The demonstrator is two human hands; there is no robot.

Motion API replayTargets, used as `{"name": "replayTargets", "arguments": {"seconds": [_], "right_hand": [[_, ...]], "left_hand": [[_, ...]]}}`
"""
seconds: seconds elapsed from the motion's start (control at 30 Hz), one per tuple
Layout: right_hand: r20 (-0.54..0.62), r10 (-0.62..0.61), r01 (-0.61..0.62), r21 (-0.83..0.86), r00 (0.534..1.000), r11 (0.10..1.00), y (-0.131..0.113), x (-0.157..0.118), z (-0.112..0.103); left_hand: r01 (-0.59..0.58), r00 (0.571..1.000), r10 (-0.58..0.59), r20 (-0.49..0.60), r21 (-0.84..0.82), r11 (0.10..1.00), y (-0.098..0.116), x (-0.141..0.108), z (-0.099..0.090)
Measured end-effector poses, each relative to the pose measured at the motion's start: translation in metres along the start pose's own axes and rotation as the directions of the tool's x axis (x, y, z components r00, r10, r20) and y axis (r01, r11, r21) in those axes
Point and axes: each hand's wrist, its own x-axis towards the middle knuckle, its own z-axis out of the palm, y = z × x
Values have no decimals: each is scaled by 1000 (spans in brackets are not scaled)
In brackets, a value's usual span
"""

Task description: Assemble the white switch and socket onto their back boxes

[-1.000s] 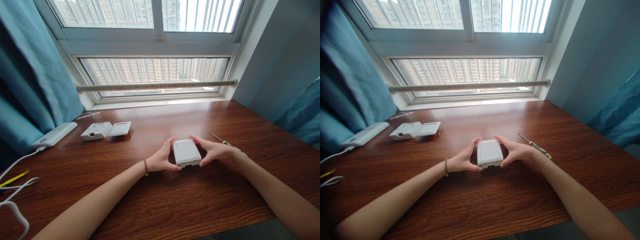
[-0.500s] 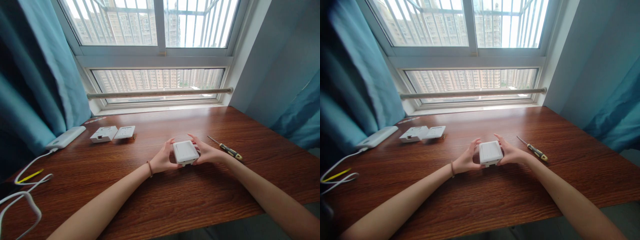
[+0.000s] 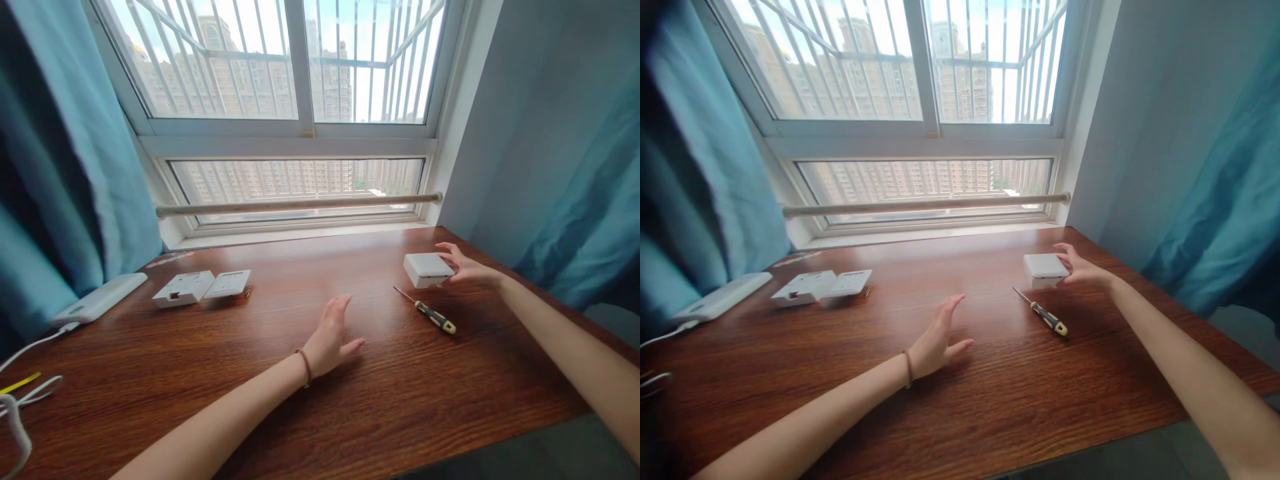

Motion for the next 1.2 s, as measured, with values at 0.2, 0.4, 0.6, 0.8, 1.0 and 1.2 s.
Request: {"name": "replayTargets", "arguments": {"seconds": [0.2, 0.4, 0.6, 0.8, 1.0, 1.2], "right_hand": [[-195, 160, -163, 3, 968, 987, 46, 0, -63], [-215, 160, -152, 53, 963, 987, 63, -6, -66], [-203, 169, -159, 64, 965, 985, 61, -9, -63], [-217, 196, -184, 74, 956, 980, 56, -9, -63], [-184, 206, -189, 106, 961, 976, 58, -9, -68], [-178, 253, -240, 91, 951, 966, 68, -4, -77]], "left_hand": [[-50, 998, 45, 52, 90, 995, 0, 0, 4], [-34, 998, 27, 50, 141, 989, 1, -1, 4], [-27, 998, 20, 53, 139, 990, 0, -2, 4], [-30, 997, 20, 71, 151, 988, 1, -2, 3], [-30, 997, 17, 78, 166, 986, 0, -2, 4], [-28, 996, 15, 82, 165, 986, 0, -2, 4]]}}
